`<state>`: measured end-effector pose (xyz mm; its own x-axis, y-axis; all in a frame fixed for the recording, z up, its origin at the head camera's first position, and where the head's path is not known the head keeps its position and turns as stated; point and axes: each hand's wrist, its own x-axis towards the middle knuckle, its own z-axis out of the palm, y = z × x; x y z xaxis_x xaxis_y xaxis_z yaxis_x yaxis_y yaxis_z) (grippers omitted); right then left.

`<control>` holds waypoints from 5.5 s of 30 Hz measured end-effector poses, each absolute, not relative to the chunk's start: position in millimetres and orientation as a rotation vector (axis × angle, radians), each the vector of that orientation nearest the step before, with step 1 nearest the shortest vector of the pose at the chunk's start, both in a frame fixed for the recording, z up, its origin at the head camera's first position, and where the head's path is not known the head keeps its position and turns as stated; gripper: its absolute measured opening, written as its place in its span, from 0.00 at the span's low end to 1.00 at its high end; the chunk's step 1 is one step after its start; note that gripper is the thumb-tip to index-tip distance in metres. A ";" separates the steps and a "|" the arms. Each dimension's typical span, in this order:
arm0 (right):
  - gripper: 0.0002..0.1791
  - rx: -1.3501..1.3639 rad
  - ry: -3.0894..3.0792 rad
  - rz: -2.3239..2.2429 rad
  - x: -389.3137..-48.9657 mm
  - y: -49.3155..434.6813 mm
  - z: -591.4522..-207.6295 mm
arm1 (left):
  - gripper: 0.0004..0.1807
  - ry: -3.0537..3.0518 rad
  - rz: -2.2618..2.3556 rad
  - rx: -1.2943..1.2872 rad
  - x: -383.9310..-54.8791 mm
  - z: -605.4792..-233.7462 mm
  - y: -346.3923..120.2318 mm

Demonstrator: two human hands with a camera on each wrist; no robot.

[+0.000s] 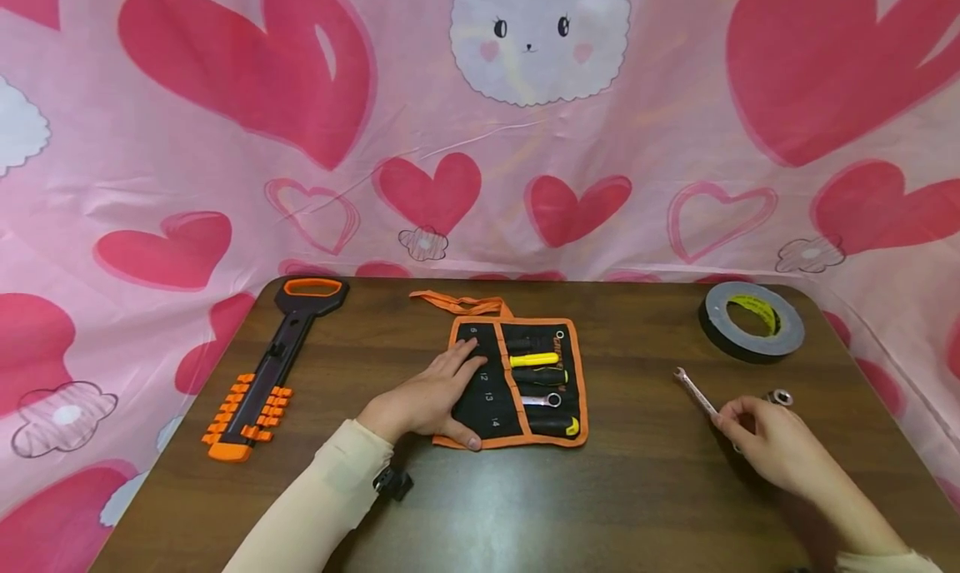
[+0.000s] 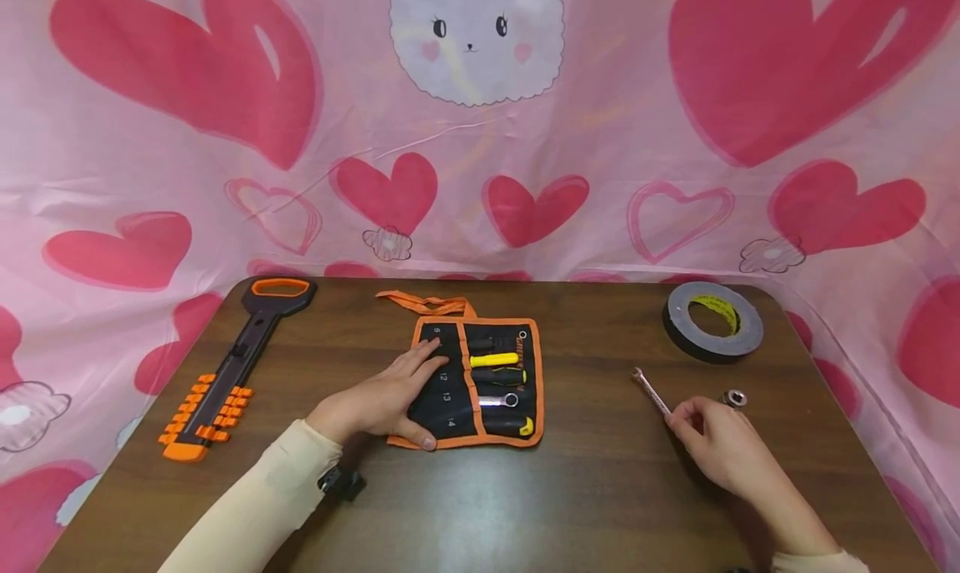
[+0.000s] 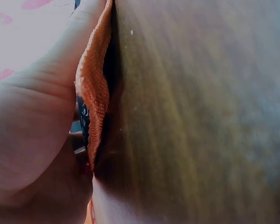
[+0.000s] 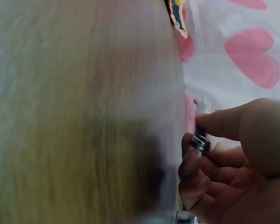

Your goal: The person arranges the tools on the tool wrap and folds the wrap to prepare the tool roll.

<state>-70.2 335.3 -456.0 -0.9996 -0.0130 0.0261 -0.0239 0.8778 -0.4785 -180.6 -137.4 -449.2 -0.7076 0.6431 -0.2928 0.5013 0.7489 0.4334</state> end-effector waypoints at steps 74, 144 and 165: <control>0.10 0.112 -2.711 1.041 -125.5 278.0 -439.1 | 0.70 2.524 0.455 0.866 -180.1 -449.9 -136.7; 0.09 0.273 -2.827 1.164 -194.3 187.8 -431.1 | 0.71 2.522 0.438 0.866 -181.7 -450.7 -136.7; 0.11 0.311 -2.948 1.157 -216.5 175.5 -445.5 | 0.70 2.508 0.472 0.859 -180.8 -449.8 -134.7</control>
<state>-216.5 175.5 -445.5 -0.9800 -0.1961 0.0331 -0.1662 0.7165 -0.6775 -180.8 -134.7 -449.8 -0.7076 0.6407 -0.2980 0.4885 0.7482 0.4490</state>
